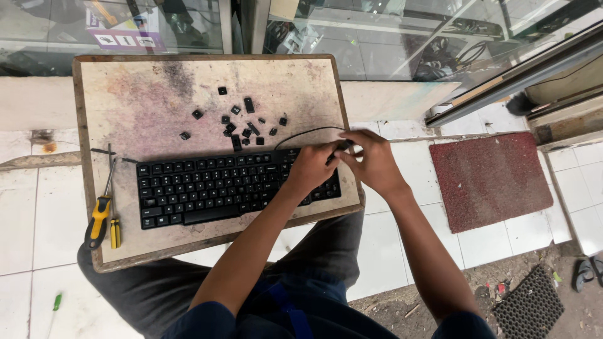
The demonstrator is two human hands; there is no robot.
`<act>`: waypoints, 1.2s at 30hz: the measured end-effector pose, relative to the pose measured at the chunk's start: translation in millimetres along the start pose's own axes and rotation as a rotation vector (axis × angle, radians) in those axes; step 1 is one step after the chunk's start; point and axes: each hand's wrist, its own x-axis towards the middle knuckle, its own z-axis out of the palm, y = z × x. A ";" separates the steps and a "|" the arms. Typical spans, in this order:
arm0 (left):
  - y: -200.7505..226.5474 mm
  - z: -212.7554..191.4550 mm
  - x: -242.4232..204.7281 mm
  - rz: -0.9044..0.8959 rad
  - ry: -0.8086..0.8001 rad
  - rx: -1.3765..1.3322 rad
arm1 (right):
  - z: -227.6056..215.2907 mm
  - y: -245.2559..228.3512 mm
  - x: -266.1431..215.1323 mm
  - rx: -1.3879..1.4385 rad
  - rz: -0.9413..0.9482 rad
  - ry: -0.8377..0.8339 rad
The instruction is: The person uses a small screwdriver to pry off individual keycaps from a black keyboard. They remove several keys from the right side and place them on the table. The person continues to remove keys one by one and sets them aside.
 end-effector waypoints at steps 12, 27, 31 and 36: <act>34.5 -68.0 -28.6 -0.041 -0.469 0.489 | -14.3 43.2 -21.0 -0.038 0.087 0.082; 9.9 19.8 -17.3 -0.036 -0.129 0.314 | 21.9 63.1 -33.8 -0.371 0.024 0.021; -28.7 46.4 2.2 -0.073 -0.167 0.139 | -8.0 13.6 -17.2 -0.073 0.106 -0.070; -6.2 9.8 3.5 -0.091 -0.203 -0.122 | 6.5 21.4 -17.1 -0.176 -0.009 -0.033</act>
